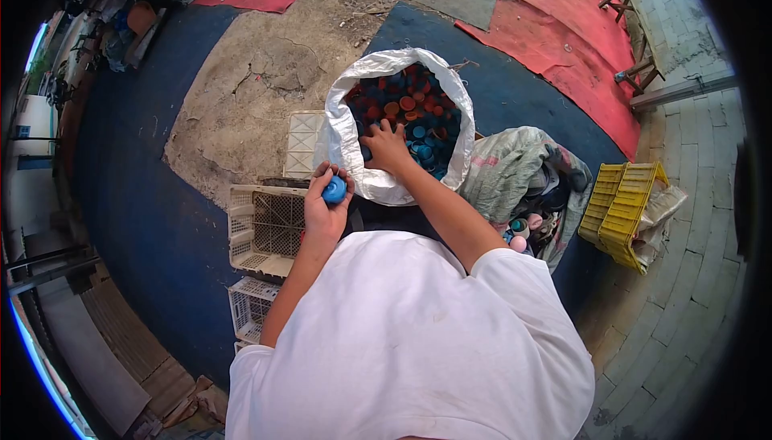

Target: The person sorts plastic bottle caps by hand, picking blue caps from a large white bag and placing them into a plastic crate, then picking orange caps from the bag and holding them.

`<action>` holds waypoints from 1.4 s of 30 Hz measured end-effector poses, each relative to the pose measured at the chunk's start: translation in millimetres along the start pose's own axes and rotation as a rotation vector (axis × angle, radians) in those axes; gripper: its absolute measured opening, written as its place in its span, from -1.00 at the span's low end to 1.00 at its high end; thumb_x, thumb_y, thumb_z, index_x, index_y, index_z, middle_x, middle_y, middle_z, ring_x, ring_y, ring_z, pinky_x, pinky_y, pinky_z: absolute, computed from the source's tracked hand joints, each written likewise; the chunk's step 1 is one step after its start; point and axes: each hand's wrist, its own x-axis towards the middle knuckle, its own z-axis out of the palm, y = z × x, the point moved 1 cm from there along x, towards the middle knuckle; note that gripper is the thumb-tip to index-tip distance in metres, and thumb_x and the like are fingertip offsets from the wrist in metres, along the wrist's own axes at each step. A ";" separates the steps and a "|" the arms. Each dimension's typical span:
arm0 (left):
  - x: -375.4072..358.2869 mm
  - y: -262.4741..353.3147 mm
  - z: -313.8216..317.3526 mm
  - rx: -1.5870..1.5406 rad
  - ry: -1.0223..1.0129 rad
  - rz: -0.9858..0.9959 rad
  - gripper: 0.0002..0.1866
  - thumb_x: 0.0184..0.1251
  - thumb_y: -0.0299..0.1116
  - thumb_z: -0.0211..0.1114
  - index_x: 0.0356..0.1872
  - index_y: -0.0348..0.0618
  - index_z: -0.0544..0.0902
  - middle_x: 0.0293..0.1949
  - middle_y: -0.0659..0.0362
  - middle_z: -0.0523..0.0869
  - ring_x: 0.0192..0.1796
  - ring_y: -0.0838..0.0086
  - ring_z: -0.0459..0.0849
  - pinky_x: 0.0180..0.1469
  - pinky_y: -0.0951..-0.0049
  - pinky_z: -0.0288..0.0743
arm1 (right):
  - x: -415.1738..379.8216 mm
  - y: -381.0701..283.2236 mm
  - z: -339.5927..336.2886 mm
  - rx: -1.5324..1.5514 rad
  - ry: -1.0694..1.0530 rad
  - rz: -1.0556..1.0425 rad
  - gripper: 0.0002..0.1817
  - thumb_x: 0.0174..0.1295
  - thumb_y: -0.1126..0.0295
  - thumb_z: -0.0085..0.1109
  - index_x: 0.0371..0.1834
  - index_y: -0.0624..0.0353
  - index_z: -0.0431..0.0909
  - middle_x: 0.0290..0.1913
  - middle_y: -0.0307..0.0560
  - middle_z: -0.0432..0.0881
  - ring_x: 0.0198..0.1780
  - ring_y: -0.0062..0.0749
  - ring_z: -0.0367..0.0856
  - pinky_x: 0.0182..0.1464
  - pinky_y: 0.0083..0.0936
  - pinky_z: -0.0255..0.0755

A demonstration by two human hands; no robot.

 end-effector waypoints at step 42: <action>34.5 -21.9 47.1 0.224 -0.149 -0.129 -0.74 0.50 -0.50 0.19 0.15 -0.21 0.55 0.01 0.07 0.68 0.08 0.24 0.71 0.23 0.20 0.68 | -84.9 66.4 -45.2 0.564 0.332 0.367 -0.27 -0.21 0.16 0.63 0.14 0.15 0.68 0.09 0.13 0.49 0.09 0.03 0.62 0.15 -0.19 0.57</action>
